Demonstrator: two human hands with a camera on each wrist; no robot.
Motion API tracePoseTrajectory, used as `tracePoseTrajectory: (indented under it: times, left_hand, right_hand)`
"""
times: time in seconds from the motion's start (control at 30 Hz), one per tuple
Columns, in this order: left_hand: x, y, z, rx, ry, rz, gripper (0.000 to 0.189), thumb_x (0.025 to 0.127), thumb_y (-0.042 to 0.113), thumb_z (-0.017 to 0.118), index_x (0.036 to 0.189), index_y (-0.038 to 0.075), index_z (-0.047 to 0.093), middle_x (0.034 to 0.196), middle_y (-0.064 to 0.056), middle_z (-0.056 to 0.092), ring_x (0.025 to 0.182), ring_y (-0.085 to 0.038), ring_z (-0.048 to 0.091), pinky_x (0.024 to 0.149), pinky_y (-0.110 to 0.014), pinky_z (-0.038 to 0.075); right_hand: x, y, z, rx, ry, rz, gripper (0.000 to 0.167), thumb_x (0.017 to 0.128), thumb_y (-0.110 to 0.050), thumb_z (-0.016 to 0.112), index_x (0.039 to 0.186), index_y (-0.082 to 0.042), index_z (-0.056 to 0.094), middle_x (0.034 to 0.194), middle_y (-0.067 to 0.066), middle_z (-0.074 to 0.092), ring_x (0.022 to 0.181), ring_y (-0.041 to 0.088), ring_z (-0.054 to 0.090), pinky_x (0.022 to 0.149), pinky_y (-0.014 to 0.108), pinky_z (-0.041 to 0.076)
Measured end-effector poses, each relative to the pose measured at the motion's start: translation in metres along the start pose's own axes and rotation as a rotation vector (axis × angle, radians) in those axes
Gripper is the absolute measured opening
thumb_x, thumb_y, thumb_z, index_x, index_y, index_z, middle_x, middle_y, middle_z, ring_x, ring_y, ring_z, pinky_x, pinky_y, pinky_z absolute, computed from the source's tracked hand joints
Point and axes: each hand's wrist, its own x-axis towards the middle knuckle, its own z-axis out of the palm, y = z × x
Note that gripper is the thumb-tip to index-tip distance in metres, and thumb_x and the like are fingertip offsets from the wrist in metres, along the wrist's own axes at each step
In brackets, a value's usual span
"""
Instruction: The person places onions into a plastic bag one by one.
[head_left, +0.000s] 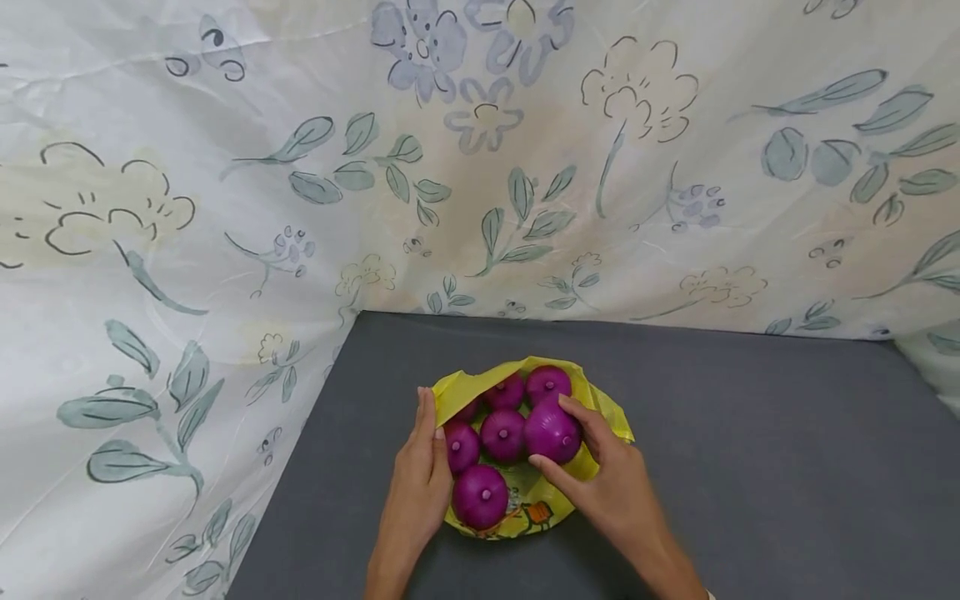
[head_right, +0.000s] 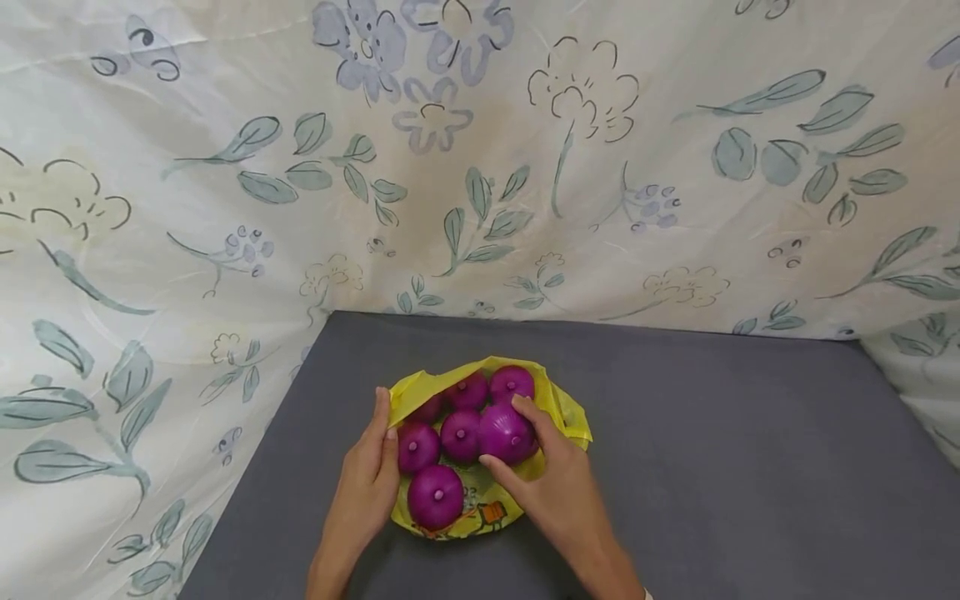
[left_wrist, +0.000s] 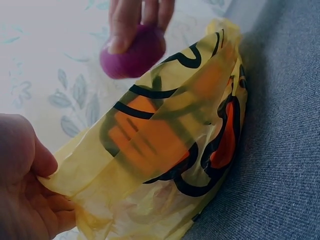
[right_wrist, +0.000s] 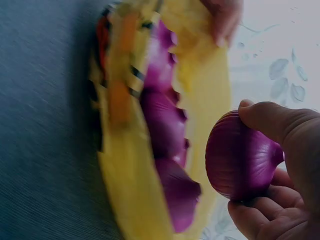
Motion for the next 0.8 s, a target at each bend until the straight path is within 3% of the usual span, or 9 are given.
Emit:
tracePoseTrajectory:
  times: [0.23,0.47,0.8]
  left_hand:
    - [-0.002,0.002,-0.001,-0.010,-0.002,-0.018,0.062,0.115,0.017,0.045,0.170,0.017,0.015,0.175,0.003,0.013,0.159,-0.017,0.019,0.125,-0.046,0.025]
    - [-0.003,0.004,0.001,-0.020,-0.002,-0.026,0.062,0.115,0.018,0.044,0.170,0.019,0.015,0.175,0.005,0.012,0.159,-0.015,0.018,0.126,-0.044,0.024]
    - [-0.003,0.001,0.004,-0.013,0.009,0.012,0.062,0.115,0.013,0.044,0.170,0.016,0.015,0.175,0.000,0.013,0.160,-0.019,0.019,0.124,-0.048,0.026]
  right_hand:
    - [-0.012,0.005,0.012,-0.028,-0.047,0.019,0.081,0.081,-0.031,0.095,0.151,-0.026,0.055,0.148,0.006,0.063,0.126,0.023,0.069,0.094,0.038,0.060]
    - [-0.021,0.008,0.017,-0.151,-0.050,0.061,0.082,0.079,-0.038,0.096,0.151,-0.026,0.058,0.138,-0.001,0.069,0.113,0.017,0.073,0.087,0.038,0.063]
    - [-0.031,0.014,0.028,-0.320,-0.123,-0.020,0.089,0.077,-0.036,0.096,0.154,-0.020,0.055,0.157,-0.003,0.055,0.134,0.019,0.062,0.098,0.043,0.058]
